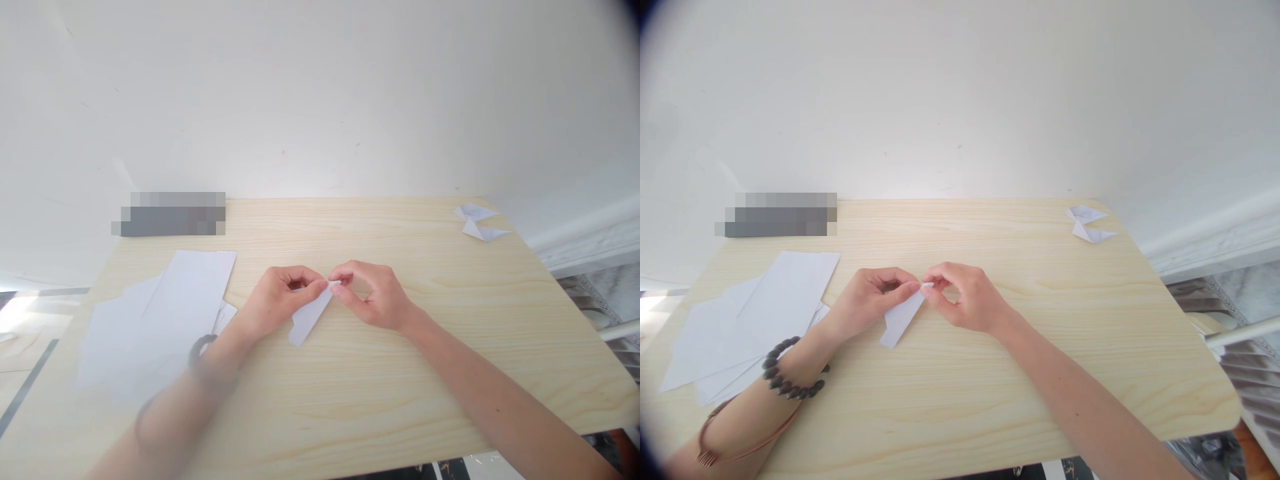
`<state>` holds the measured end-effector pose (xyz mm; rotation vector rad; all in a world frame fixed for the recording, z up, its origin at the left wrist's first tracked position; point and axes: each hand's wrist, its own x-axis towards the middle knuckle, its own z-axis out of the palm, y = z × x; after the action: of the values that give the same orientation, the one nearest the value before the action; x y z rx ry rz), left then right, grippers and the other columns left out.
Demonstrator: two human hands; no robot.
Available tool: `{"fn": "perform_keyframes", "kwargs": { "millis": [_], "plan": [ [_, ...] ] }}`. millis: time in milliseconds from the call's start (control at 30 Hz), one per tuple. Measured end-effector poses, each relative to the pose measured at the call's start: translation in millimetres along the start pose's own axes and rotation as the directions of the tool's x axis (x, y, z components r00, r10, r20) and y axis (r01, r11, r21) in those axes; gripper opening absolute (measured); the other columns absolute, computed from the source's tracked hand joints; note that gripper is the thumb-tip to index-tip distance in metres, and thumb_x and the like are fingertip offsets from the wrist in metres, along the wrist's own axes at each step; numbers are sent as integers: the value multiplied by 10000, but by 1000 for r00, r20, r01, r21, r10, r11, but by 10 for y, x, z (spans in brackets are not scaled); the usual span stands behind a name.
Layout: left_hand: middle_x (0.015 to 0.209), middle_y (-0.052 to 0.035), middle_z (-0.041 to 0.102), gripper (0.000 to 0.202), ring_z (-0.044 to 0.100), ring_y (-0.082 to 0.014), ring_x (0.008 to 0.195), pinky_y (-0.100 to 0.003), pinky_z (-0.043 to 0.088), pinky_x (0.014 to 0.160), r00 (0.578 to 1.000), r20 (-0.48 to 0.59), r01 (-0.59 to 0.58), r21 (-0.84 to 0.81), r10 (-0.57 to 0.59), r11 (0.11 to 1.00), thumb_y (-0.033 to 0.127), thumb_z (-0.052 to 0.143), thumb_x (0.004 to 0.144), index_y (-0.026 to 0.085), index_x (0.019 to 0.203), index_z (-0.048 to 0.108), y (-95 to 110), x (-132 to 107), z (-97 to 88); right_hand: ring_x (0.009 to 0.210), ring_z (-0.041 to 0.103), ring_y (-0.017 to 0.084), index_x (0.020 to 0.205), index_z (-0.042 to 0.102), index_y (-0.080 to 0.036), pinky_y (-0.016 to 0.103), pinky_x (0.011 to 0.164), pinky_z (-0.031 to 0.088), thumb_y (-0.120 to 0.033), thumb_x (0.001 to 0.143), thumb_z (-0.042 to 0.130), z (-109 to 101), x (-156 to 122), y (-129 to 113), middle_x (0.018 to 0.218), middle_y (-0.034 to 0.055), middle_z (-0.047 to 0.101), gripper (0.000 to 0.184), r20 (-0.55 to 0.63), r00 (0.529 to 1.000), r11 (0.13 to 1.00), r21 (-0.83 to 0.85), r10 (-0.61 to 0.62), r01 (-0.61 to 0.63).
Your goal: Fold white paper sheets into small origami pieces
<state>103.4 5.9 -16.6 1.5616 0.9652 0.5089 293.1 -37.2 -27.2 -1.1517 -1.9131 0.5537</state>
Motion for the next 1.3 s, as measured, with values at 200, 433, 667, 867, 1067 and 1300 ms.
{"fn": "perform_keyframes", "kwargs": {
  "millis": [200,433,667,867,1067,1300],
  "plan": [
    [720,4,640,251,511,-101,651,-187,375,557,1000,6,-12,79,12,997,405,584,781,170,754,667,10,-13,25,563,509,69,729,588,-162,184,541,394,-199,824,498,-25,-3,8,639,-19,600,136,170,979,992,44,111,-120],
    [720,8,646,258,518,-104,631,-191,371,528,1000,16,11,93,-12,996,419,571,784,182,757,668,18,-12,-17,573,501,77,828,605,-165,190,516,366,-175,855,411,-93,7,35,739,3,637,196,340,921,960,130,191,-247],
    [716,-6,635,259,516,-116,639,-211,381,554,999,48,-27,116,22,993,395,558,789,163,767,671,11,-13,-8,513,394,64,727,549,-164,193,488,311,-229,839,465,-50,8,4,591,-41,484,155,304,935,972,87,181,-217],
    [733,-18,644,279,529,-130,648,-215,385,548,999,45,-20,106,16,994,412,554,784,158,766,669,5,-6,-15,546,432,73,763,543,-165,206,535,345,-194,869,380,-102,22,10,647,-24,527,197,391,906,963,137,163,-232],
    [722,-9,646,257,532,-120,642,-210,394,558,998,42,-51,119,46,992,387,556,791,162,755,674,6,-11,-10,538,383,76,714,513,-167,212,520,317,-226,868,396,-75,32,-4,610,-36,453,202,360,919,972,107,160,-211],
    [724,6,648,234,525,-106,635,-192,377,534,999,36,-26,100,22,995,382,565,790,175,756,671,11,-9,-16,539,381,70,735,508,-170,205,522,314,-148,842,386,-82,29,12,619,-42,460,163,364,918,969,119,158,-215]
  ]
}}
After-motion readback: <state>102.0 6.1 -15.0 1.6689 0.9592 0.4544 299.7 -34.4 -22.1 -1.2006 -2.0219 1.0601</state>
